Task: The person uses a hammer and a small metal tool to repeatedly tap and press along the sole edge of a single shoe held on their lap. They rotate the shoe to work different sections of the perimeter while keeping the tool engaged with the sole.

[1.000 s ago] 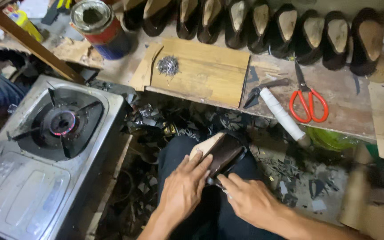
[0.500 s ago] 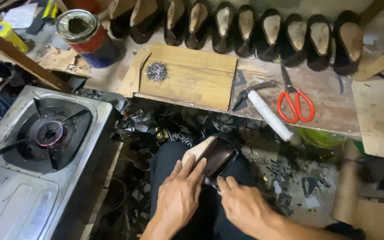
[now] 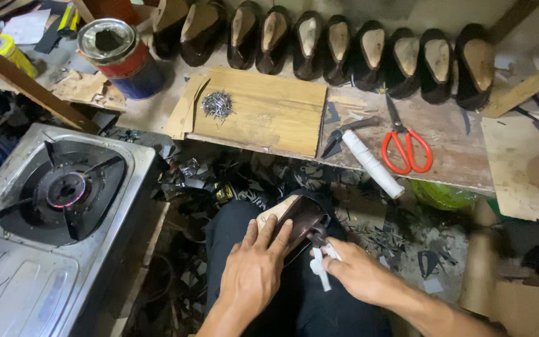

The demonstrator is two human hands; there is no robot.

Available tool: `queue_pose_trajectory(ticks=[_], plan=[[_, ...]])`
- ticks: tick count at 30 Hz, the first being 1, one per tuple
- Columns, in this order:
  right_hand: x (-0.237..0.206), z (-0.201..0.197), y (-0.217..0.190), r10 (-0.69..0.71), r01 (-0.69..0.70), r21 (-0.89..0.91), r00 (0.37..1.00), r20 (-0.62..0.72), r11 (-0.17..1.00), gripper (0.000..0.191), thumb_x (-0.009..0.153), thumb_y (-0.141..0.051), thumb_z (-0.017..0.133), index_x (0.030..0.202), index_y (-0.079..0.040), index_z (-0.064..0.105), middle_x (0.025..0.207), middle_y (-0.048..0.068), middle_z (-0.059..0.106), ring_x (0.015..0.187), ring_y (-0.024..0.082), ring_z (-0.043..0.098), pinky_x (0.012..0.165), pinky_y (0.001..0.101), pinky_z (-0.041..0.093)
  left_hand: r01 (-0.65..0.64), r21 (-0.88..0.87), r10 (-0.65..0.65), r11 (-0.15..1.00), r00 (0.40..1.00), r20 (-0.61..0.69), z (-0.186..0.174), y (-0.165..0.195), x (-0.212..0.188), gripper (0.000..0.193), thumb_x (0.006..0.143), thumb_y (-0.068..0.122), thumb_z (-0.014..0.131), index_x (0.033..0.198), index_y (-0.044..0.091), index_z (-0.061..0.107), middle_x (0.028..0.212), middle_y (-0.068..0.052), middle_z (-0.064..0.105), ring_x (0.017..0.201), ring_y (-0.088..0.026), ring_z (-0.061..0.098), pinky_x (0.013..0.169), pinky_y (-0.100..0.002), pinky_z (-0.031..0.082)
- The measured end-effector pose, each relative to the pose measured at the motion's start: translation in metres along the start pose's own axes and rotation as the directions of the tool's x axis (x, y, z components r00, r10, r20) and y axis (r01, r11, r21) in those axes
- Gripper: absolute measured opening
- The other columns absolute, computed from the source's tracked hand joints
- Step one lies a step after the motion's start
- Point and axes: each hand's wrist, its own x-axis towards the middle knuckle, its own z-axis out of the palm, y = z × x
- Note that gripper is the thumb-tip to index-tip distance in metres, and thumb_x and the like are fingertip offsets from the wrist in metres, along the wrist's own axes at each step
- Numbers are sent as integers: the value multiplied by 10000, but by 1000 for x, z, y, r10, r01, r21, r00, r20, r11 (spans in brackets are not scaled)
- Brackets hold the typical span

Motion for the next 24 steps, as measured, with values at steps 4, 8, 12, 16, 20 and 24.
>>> queue_pose_trajectory(ticks=[4, 8, 12, 16, 20, 24], plan=[[-4, -8, -17, 18, -17, -247, 1000, 2, 969, 508, 995, -142, 537, 1501, -101, 514, 925, 125, 603, 727, 237, 708, 677, 337, 581, 6, -63, -3, 998, 999, 54, -4, -3, 1, 649, 889, 208, 619, 1523, 186, 485, 1550, -171, 484, 1335, -487, 483, 923, -517, 498], [1, 6, -17, -413, 328, -329, 880, -235, 885, 394, 929, -107, 602, 1306, 10, 589, 867, 151, 585, 690, 298, 627, 615, 384, 514, 55, -164, -42, 985, 996, 81, -7, -11, 5, 529, 952, 251, 610, 1470, 194, 518, 1497, -143, 522, 1311, -446, 495, 959, -499, 499], [6, 4, -4, -396, 326, -296, 891, -222, 898, 398, 915, -109, 612, 1296, 5, 600, 867, 162, 604, 675, 307, 650, 591, 390, 515, 40, -186, -27, 982, 997, 74, -7, -18, 8, 495, 958, 243, 593, 1446, 175, 535, 1446, -146, 565, 1291, -438, 529, 944, -486, 511], [1, -5, 6, -378, 317, -374, 920, -101, 872, 327, 911, -82, 619, 1222, 18, 606, 915, 190, 691, 795, 377, 686, 640, 436, 534, 11, -193, -11, 981, 1000, -2, -8, -16, 16, 454, 947, 255, 608, 1390, 158, 599, 1407, -159, 596, 1254, -451, 562, 939, -489, 513], [3, 0, 5, -74, 18, -646, 995, -60, 763, 358, 909, -117, 608, 1230, 26, 542, 935, 174, 679, 723, 352, 722, 629, 434, 582, 93, -114, -93, 989, 996, 11, -3, 3, 31, 412, 979, 294, 588, 1351, 124, 630, 1364, -182, 613, 1200, -479, 584, 939, -502, 516], [0, -5, -10, -272, 148, -616, 956, -113, 774, 414, 845, -113, 658, 1230, 19, 578, 867, 184, 699, 649, 390, 701, 576, 470, 559, 102, -43, -100, 994, 994, 52, -1, 6, 31, 458, 998, 314, 552, 1393, 83, 574, 1371, -214, 592, 1181, -469, 607, 924, -497, 532]])
